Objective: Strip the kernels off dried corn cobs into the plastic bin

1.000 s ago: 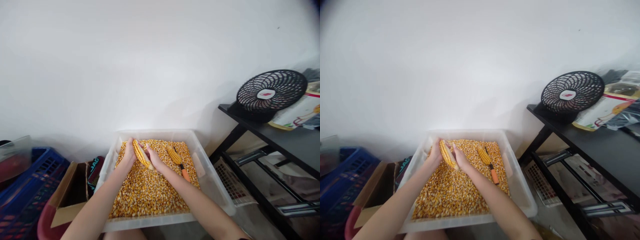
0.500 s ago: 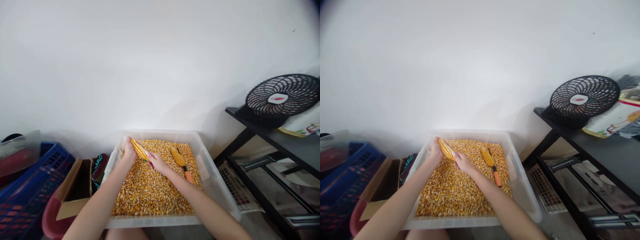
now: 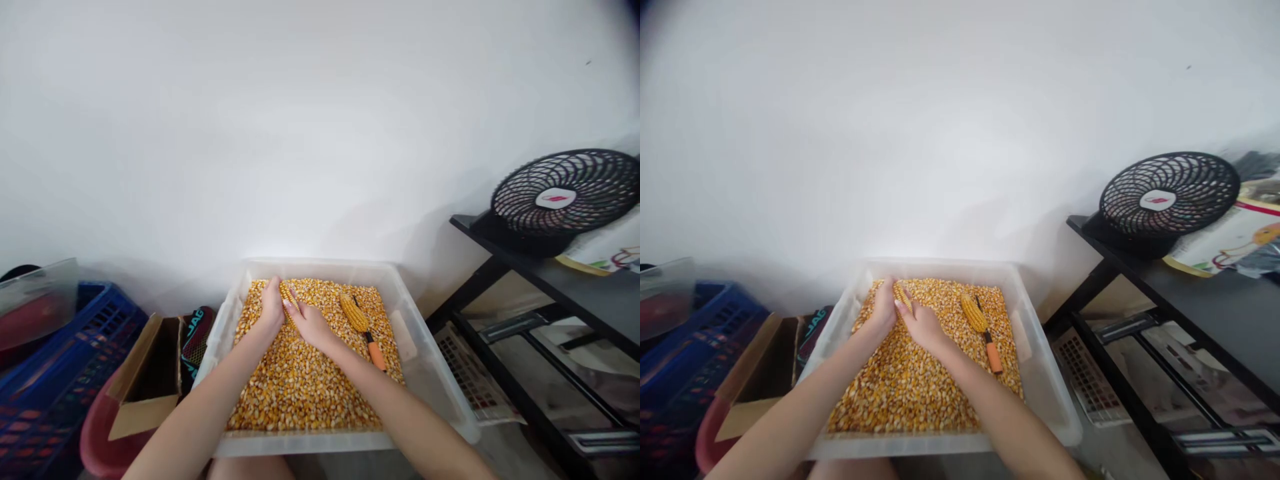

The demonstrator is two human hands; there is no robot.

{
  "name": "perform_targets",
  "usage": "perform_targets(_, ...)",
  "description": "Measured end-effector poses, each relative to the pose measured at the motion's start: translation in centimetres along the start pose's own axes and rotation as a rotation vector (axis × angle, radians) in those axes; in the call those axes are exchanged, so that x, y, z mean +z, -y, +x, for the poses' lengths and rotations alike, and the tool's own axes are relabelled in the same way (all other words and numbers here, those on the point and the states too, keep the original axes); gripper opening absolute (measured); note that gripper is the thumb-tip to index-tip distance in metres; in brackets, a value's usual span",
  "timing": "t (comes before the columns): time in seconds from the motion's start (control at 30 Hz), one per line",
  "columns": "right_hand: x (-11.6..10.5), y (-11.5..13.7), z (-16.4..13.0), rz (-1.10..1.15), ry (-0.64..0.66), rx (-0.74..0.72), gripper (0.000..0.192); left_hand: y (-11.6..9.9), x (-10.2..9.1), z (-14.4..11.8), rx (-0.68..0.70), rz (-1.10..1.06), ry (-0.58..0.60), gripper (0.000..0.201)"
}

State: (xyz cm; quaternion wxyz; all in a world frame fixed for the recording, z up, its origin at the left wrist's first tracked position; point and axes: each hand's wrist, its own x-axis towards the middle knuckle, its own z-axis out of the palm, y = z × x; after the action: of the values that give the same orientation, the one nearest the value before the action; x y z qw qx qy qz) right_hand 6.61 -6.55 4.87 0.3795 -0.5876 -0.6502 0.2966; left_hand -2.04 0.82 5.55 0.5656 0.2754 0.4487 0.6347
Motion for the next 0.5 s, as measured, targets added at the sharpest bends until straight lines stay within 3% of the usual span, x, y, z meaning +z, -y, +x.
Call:
perform_targets(0.27,0.6,-0.3,-0.1,0.082,-0.013,0.008,0.060,0.5,-0.3,0.5,-0.062,-0.034,0.044,0.019)
perform_targets(0.5,1.2,-1.1,0.3,0.305,0.064,0.193,0.060,-0.2,-0.3,0.1,-0.127,-0.006,0.059,0.018)
